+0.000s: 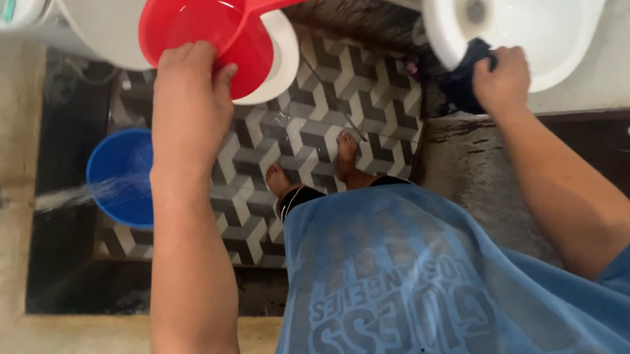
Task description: Organizing toiletries on the sink and toilet tank, then using a water scoop and rag to clean the sink basin.
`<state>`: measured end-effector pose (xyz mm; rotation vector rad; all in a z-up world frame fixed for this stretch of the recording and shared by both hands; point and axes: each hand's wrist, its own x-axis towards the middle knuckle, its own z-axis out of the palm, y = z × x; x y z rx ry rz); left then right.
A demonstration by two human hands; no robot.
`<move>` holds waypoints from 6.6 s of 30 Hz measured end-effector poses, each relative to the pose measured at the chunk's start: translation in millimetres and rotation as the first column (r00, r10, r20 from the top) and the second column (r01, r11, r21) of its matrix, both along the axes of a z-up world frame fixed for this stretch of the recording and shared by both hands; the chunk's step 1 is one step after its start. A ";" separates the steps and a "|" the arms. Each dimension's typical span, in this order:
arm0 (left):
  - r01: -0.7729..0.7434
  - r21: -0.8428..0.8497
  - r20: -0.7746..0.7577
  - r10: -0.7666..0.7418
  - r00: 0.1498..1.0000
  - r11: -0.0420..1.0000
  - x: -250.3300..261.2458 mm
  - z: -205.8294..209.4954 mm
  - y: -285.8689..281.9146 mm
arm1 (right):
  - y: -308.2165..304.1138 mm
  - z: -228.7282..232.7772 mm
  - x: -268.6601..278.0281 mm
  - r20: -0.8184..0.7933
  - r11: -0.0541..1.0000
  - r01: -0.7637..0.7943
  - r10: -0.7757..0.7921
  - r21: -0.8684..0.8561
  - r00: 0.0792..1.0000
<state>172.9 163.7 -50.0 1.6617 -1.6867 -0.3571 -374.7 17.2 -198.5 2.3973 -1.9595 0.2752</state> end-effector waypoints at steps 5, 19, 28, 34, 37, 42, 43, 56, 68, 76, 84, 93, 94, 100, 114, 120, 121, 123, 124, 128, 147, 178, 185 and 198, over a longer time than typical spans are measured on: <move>-0.106 0.060 -0.019 0.107 0.994 0.993 40.7 -18.9 45.4 | -14.7 -11.2 -18.4 -0.019 0.999 0.026 -0.027 -0.019 0.999; -0.189 0.101 0.034 0.187 0.982 0.977 61.4 -24.8 96.2 | -43.7 -2.5 23.4 0.078 0.999 0.022 -0.018 -0.048 0.997; -0.058 0.060 0.090 0.053 0.995 0.996 13.5 10.9 41.8 | -21.0 -16.7 20.1 0.219 0.979 -0.018 0.063 -0.201 0.974; 0.108 0.028 0.137 -0.111 0.984 0.994 -68.3 38.1 -31.4 | -7.9 26.0 39.4 0.536 0.989 0.024 0.058 -0.146 0.842; 0.173 0.011 0.169 -0.172 0.970 0.985 -123.4 49.7 -65.8 | -10.9 57.5 22.3 0.637 0.995 0.055 0.011 -0.083 0.771; 0.310 -0.009 0.149 -0.305 0.941 0.951 -225.7 57.0 -117.3 | -26.3 86.0 -58.8 0.794 0.986 0.142 -0.155 0.087 0.587; 0.334 -0.001 0.140 -0.331 0.933 0.943 -245.2 58.1 -124.1 | -30.5 80.9 -82.0 0.852 0.980 0.164 -0.178 0.110 0.492; 0.442 -0.110 0.139 -0.426 0.894 0.890 -395.6 8.6 -193.6 | -123.9 89.1 -175.6 0.968 0.959 -0.234 -0.108 0.161 0.228; 0.208 -0.462 0.125 -0.169 0.978 0.862 -418.6 -11.6 -270.6 | -138.5 222.5 -138.7 0.956 0.598 -0.757 -0.270 0.263 0.119; 0.198 0.358 -0.733 0.406 -0.546 0.913 -450.6 -209.2 -337.7 | -169.0 116.5 -46.5 0.959 0.789 -0.612 -0.124 -0.060 -0.255; 0.268 0.340 -0.720 0.433 -0.542 0.901 -465.8 -222.5 -344.5 | -188.9 84.3 21.4 0.784 0.908 -0.417 -0.234 -0.035 -0.575; 0.176 0.591 -0.097 -0.148 0.984 0.787 -492.5 -194.8 -310.3 | -189.5 56.2 6.7 0.741 0.944 -0.310 -0.288 0.113 -0.607; 0.283 0.695 -0.092 -0.309 0.947 0.661 -498.9 -184.2 -302.4 | -185.7 60.9 1.3 0.748 0.946 -0.273 -0.309 0.176 -0.588; 0.275 0.725 0.083 -0.476 0.875 0.632 -536.4 -262.5 -287.2 | -166.3 26.5 -64.3 0.847 0.959 -0.270 -0.208 0.079 -0.489; 0.138 0.312 -0.787 0.174 0.592 0.940 -372.2 -75.6 -247.2 | -82.2 49.5 -106.3 0.879 0.907 -0.398 -0.297 0.138 -0.374; -0.202 0.189 -0.839 0.265 0.475 0.961 -212.7 -65.2 -106.7 | -69.7 64.9 -62.5 0.849 0.777 -0.614 -0.414 0.140 -0.330; -0.301 0.241 -0.787 0.368 0.496 0.923 -185.0 -78.8 -80.0 | -69.8 68.1 -51.7 0.856 0.759 -0.635 -0.419 0.145 -0.304; -0.426 0.308 -0.726 0.499 0.473 0.851 -148.2 -100.8 -15.0 | -61.1 76.5 -36.0 0.860 0.713 -0.680 -0.445 0.171 -0.250; -0.507 0.293 -0.696 0.545 0.468 0.810 -128.7 -108.1 14.1 | -58.8 80.0 -21.8 0.867 0.693 -0.699 -0.447 0.179 -0.221; -0.757 0.351 -0.458 0.806 0.375 0.551 -58.1 -164.3 118.0 | -56.9 82.4 34.1 0.886 0.629 -0.727 -0.459 0.274 -0.063; -0.823 0.326 -0.595 0.778 0.203 0.464 196.5 -174.0 113.8 | 14.9 24.0 224.8 0.777 0.586 -0.565 -0.606 0.580 0.169; -0.732 0.661 -0.167 0.983 0.070 0.164 291.0 -341.5 106.7 | -151.5 -39.3 302.1 0.530 0.331 -0.415 -0.575 0.848 0.623; -0.597 0.802 -0.115 0.988 -0.099 0.034 190.2 -378.0 200.5 | -147.1 -62.0 328.4 0.495 0.241 -0.432 -0.445 0.869 0.747; -0.344 0.906 0.174 0.957 -0.231 -0.247 71.4 -335.7 353.1 | -73.5 -57.0 326.1 0.497 0.200 -0.456 -0.388 0.867 0.776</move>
